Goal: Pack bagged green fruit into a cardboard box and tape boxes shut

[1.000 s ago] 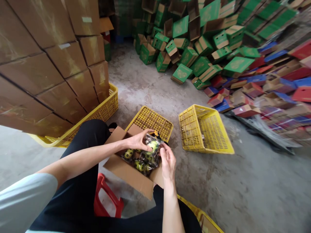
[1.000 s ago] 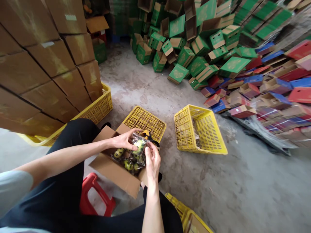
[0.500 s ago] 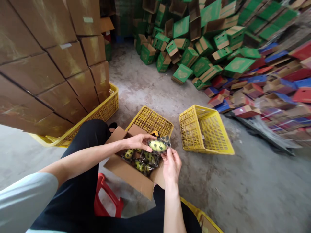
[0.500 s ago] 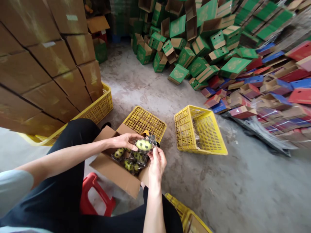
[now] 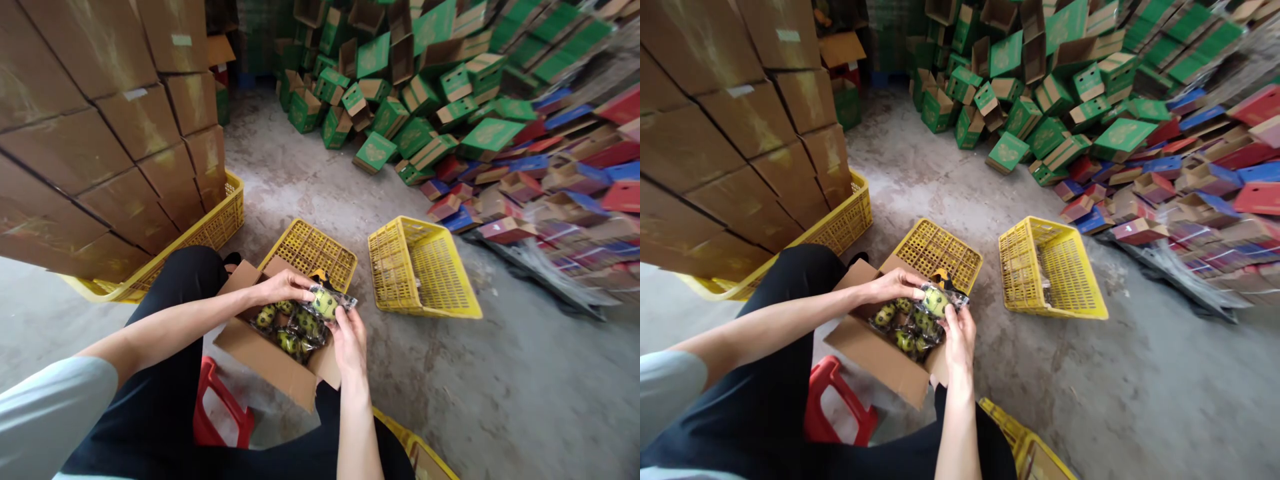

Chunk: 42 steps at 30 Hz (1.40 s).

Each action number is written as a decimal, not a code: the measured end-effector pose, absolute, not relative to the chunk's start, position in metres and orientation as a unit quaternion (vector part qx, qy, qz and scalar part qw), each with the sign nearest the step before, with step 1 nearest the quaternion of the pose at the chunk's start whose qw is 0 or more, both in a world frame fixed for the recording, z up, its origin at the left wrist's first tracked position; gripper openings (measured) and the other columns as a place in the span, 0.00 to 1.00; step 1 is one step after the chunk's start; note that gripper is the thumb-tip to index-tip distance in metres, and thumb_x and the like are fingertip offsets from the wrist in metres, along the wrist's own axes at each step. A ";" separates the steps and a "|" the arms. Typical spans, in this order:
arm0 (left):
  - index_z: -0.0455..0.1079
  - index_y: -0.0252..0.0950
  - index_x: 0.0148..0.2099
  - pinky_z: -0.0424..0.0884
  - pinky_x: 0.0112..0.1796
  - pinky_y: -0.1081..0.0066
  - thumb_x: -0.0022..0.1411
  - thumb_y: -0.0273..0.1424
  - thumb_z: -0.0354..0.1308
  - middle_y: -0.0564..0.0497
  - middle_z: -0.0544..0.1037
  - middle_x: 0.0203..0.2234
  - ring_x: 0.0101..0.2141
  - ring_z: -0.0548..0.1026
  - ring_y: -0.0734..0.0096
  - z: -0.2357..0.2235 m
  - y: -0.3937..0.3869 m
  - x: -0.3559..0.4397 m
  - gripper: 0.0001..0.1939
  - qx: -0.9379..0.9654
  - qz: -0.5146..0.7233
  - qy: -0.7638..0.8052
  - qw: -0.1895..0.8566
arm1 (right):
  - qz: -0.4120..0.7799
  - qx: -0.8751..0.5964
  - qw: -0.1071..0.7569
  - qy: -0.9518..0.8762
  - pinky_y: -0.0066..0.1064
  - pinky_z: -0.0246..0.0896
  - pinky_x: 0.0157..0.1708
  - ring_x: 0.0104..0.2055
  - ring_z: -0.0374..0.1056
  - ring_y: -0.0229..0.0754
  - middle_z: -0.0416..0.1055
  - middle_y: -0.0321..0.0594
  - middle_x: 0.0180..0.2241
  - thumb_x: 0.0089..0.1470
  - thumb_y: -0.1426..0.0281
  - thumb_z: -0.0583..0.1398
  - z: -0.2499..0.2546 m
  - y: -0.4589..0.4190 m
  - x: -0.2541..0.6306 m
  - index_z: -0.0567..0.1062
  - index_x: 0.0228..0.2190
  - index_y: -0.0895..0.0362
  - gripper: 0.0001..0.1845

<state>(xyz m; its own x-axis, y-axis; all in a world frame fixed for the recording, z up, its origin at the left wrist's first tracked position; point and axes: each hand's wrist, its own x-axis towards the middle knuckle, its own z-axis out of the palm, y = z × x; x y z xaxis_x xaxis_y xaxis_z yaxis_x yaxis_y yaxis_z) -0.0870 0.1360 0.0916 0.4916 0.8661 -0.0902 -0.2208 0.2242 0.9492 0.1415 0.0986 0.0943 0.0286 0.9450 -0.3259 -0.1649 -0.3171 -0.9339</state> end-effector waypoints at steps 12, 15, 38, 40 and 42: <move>0.83 0.29 0.44 0.76 0.38 0.70 0.55 0.50 0.71 0.43 0.84 0.37 0.35 0.80 0.65 0.075 0.136 -0.079 0.27 0.426 0.451 0.382 0.684 | 0.577 -0.553 0.510 -0.318 0.34 0.71 0.42 0.42 0.76 0.45 0.82 0.41 0.40 0.46 0.56 0.74 0.094 0.099 0.135 0.84 0.35 0.54 0.17; 0.82 0.29 0.41 0.75 0.34 0.72 0.55 0.50 0.71 0.46 0.83 0.32 0.31 0.78 0.69 0.072 0.136 -0.078 0.27 0.405 0.463 0.396 0.682 | 0.579 -0.559 0.511 -0.303 0.33 0.72 0.40 0.43 0.76 0.45 0.82 0.41 0.41 0.46 0.56 0.74 0.096 0.099 0.133 0.84 0.34 0.54 0.17; 0.77 0.34 0.56 0.73 0.38 0.72 0.49 0.43 0.77 0.42 0.80 0.48 0.40 0.78 0.66 0.079 0.133 -0.086 0.35 0.389 0.337 0.380 0.768 | 0.529 -0.489 0.501 -0.479 0.46 0.56 0.64 0.66 0.63 0.55 0.74 0.41 0.59 0.47 0.70 0.64 0.097 0.095 0.140 0.84 0.26 0.52 0.06; 0.77 0.33 0.55 0.73 0.39 0.70 0.49 0.41 0.78 0.42 0.80 0.46 0.40 0.78 0.66 0.077 0.135 -0.088 0.33 0.389 0.356 0.369 0.766 | 0.542 -0.498 0.502 -0.454 0.47 0.56 0.64 0.68 0.60 0.56 0.70 0.40 0.63 0.46 0.70 0.64 0.099 0.096 0.140 0.84 0.27 0.52 0.07; 0.77 0.32 0.53 0.73 0.40 0.69 0.49 0.39 0.78 0.42 0.80 0.45 0.40 0.78 0.66 0.076 0.136 -0.090 0.31 0.394 0.366 0.360 0.763 | 0.566 -0.505 0.506 -0.411 0.46 0.58 0.63 0.68 0.59 0.55 0.68 0.40 0.65 0.44 0.70 0.64 0.101 0.097 0.140 0.84 0.32 0.52 0.10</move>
<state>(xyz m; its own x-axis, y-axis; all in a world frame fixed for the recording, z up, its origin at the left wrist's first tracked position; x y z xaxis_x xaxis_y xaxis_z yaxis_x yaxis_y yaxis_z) -0.0900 0.1364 0.0761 0.4737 0.8413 -0.2604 -0.2739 0.4218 0.8643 0.1397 0.0967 0.1011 0.0222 0.9875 -0.1563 -0.1571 -0.1509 -0.9760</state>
